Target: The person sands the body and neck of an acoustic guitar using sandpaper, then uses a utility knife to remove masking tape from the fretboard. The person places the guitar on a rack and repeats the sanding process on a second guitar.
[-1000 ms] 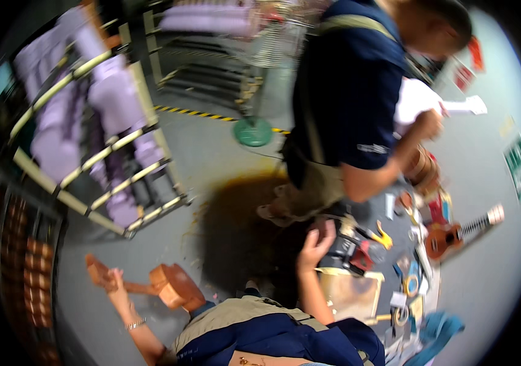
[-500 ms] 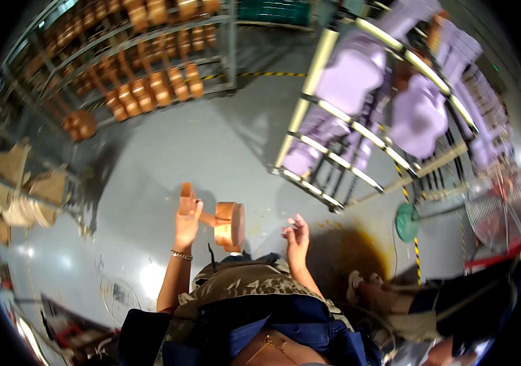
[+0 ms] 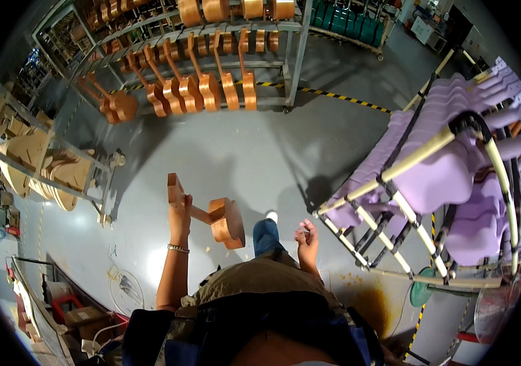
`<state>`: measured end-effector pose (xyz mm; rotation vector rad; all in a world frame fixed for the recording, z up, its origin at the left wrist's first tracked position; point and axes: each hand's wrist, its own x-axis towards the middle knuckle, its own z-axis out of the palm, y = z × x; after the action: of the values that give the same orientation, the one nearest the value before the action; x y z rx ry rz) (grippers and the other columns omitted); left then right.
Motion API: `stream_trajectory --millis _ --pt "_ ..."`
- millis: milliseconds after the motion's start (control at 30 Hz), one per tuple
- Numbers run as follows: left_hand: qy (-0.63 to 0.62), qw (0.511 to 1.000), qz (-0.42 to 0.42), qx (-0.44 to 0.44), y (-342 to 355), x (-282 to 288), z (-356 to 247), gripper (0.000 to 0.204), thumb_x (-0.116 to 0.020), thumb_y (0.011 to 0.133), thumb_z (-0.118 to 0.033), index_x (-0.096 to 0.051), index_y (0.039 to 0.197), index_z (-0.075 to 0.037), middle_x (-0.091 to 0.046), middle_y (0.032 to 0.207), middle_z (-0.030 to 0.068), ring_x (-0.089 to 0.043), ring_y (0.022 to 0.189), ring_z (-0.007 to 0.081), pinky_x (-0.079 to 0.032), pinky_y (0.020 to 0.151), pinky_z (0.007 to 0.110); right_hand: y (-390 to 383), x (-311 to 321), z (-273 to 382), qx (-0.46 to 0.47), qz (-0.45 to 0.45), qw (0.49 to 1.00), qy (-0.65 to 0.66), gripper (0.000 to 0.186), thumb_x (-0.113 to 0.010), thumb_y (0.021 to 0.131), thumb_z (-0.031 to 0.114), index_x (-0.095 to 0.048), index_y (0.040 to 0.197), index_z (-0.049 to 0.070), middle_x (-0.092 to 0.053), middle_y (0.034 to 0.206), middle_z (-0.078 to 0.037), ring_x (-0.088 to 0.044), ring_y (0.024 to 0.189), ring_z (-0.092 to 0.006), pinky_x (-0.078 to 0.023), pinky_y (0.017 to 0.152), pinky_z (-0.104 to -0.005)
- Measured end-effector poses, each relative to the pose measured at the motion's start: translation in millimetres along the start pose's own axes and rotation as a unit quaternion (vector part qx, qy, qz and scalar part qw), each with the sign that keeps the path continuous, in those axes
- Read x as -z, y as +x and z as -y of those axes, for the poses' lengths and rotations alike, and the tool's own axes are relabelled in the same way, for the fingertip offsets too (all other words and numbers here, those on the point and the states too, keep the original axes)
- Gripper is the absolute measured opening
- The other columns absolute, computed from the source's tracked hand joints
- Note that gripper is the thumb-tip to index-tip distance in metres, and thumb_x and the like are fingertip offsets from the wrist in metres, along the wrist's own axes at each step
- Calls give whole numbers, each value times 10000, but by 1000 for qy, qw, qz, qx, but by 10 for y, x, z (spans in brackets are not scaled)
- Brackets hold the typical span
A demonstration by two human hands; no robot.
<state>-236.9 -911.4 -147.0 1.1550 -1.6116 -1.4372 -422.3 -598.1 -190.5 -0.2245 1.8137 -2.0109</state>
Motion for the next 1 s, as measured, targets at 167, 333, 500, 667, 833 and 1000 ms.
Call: stream_trajectory --millis 167,333,500,667,833,1000 --pt "123 989 57 -62 1431 -1046 -79 364 -559 888 -368 -560 953 -10 -569 840 93 -524 769 188 -432 670 340 1316 -13 312 63 -79 994 48 343 -517 919 71 -444 1252 36 -533 1081 -33 -530 831 -100 -449 726 -227" --pt "150 961 171 -159 2966 -2185 -210 536 -515 887 -476 -512 1172 -22 -617 995 141 -598 961 256 -459 775 365 2197 -20 697 60 -124 989 44 319 -497 936 87 -462 1245 16 -563 1093 -50 -531 878 -95 -446 756 -211" --pt "75 970 227 48 3938 -3171 -785 541 -570 862 -486 -493 1195 -67 -603 1065 74 -578 1012 210 -467 806 401 2570 3 723 42 -158 983 -87 309 -519 929 117 -496 1218 10 -581 1067 -78 -546 882 -115 -458 769 -236" --pt "85 955 258 121 5253 -3903 -681 527 -585 850 -494 -494 1181 -94 -634 1036 49 -577 1007 200 -482 786 437 2728 -43 501 -28 -283 952 -109 323 -513 936 184 -506 1213 17 -590 1062 -89 -571 873 -151 -487 733 -281" --pt "160 937 278 140 6270 -4496 -769 508 -562 857 -507 -519 1171 -110 -667 1002 24 -600 946 172 -513 741 401 2911 -695 535 -91 -397 913 -29 329 -530 930 213 -513 1188 10 -591 1050 -63 -566 789 -127 -462 656 -251" --pt "158 929 281 181 6785 -4776 -744 530 -561 853 -508 -521 1184 -96 -661 1046 25 -600 977 175 -521 799 378 3298 -1415 594 -116 -304 936 -136 279 -553 909 142 -536 1160 22 -609 1012 -77 -583 771 -140 -486 673 -264"
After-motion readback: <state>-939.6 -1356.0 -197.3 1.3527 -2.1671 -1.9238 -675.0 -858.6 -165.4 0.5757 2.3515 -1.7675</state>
